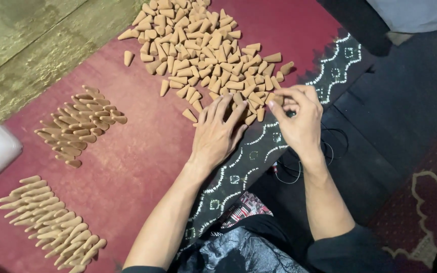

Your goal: Arranging incense cones into organized rows and grids on a work surface.

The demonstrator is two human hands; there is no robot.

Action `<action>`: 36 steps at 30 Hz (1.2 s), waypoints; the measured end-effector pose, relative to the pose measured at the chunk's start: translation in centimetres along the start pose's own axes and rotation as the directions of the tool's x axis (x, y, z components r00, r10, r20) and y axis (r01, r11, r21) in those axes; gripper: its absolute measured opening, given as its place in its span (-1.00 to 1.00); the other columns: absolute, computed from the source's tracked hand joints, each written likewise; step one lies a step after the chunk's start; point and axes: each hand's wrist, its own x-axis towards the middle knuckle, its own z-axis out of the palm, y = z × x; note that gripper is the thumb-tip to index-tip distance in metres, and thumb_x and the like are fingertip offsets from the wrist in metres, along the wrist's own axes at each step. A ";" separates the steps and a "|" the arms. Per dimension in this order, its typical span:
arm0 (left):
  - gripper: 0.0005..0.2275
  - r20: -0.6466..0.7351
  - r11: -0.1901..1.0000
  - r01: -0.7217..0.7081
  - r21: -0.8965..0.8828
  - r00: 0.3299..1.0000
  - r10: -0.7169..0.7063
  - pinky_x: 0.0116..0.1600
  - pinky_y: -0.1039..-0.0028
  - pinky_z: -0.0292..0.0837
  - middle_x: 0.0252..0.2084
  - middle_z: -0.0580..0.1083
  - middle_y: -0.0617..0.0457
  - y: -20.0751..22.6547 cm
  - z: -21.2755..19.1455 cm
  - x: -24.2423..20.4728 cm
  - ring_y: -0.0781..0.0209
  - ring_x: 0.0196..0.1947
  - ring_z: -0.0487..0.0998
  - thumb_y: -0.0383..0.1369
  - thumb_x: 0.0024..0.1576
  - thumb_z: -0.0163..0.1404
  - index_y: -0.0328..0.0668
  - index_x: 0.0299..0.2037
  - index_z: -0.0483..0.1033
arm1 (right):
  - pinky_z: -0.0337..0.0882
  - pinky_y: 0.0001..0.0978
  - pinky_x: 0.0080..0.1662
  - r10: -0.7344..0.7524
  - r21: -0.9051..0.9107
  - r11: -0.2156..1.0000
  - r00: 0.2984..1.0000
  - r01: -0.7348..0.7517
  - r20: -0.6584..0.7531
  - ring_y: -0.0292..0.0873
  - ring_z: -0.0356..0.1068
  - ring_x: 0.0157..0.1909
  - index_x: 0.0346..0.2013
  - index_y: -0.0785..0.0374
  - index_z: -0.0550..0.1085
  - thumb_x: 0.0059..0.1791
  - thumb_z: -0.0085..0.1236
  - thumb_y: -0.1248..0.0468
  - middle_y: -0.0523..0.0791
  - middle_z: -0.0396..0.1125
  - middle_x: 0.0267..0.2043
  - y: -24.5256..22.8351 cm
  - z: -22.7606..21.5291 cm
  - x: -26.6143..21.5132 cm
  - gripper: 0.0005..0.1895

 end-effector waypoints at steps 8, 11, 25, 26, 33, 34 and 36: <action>-0.54 -0.051 0.998 0.070 0.005 0.996 -0.070 0.27 0.20 0.24 0.23 0.32 -0.10 -0.7 1.3 -0.7 -0.08 0.35 0.31 -0.13 0.24 0.05 0.03 0.34 0.32 | 0.53 -0.12 0.08 -0.173 0.217 0.967 0.973 0.138 0.155 0.22 0.45 0.11 0.16 0.42 0.45 0.00 0.34 0.44 0.10 0.19 0.08 -1.7 0.2 3.9 -0.56; -0.51 -0.082 0.995 0.101 -0.002 0.992 -0.101 0.25 0.20 0.26 0.20 0.33 -0.09 -0.9 1.6 -0.7 -0.08 0.34 0.31 -0.13 0.24 0.05 -0.02 0.35 0.31 | 0.53 -0.13 0.06 -0.186 0.137 0.977 0.969 0.164 0.164 0.16 0.48 0.08 0.09 0.40 0.48 -0.02 0.39 0.39 0.06 0.27 -0.01 -0.8 0.6 3.0 -0.59; -0.42 -0.100 0.985 0.174 -0.010 0.980 -0.174 0.28 0.10 0.24 0.11 0.34 -0.14 -0.7 1.3 -0.5 -0.15 0.32 0.27 -0.11 0.18 0.12 -0.16 0.37 0.31 | 0.45 -0.06 -0.06 -0.258 -0.231 0.929 0.953 0.290 0.160 0.16 0.44 -0.08 -0.20 0.28 0.58 0.04 0.30 0.21 0.00 0.31 -0.25 1.4 2.3 -1.3 -0.82; -0.41 -0.093 0.983 0.183 -0.006 0.979 -0.183 0.29 0.10 0.22 0.12 0.33 -0.12 -0.8 1.4 -0.5 -0.14 0.33 0.26 -0.10 0.18 0.11 -0.14 0.39 0.30 | 0.45 -0.07 -0.06 -0.248 -0.282 0.916 0.955 0.285 0.163 0.16 0.43 -0.09 -0.22 0.27 0.58 0.04 0.27 0.23 -0.01 0.30 -0.23 1.6 2.4 -1.4 -0.85; -0.37 -0.054 0.974 0.228 0.009 0.972 -0.228 0.31 0.07 0.17 0.15 0.31 -0.11 -0.6 1.1 -0.2 -0.17 0.35 0.19 -0.03 0.18 0.08 -0.12 0.41 0.26 | 0.43 -0.11 -0.01 -0.226 -0.408 0.870 0.959 0.276 0.169 0.06 0.36 -0.03 -0.29 0.21 0.58 0.01 0.28 0.23 -0.09 0.26 -0.17 1.4 2.7 -1.4 -0.88; -0.37 -0.054 0.973 0.229 0.008 0.972 -0.228 0.31 0.07 0.17 0.15 0.31 -0.11 -0.5 1.0 -0.1 -0.17 0.35 0.19 -0.03 0.18 0.08 -0.12 0.41 0.26 | 0.43 -0.11 -0.01 -0.226 -0.408 0.870 0.959 0.277 0.169 0.06 0.36 -0.03 -0.29 0.21 0.58 0.01 0.28 0.23 -0.09 0.26 -0.17 1.5 2.9 -1.4 -0.88; -0.37 -0.036 0.973 0.231 0.009 0.972 -0.231 0.28 0.08 0.18 0.15 0.31 -0.12 -0.5 0.7 -0.1 -0.17 0.34 0.19 -0.03 0.18 0.08 -0.13 0.42 0.25 | 0.38 -0.10 0.04 -0.186 -0.367 0.901 0.971 0.230 0.151 0.07 0.31 0.01 -0.30 0.23 0.56 0.02 0.25 0.25 -0.09 0.23 -0.14 1.7 3.4 -1.3 -0.90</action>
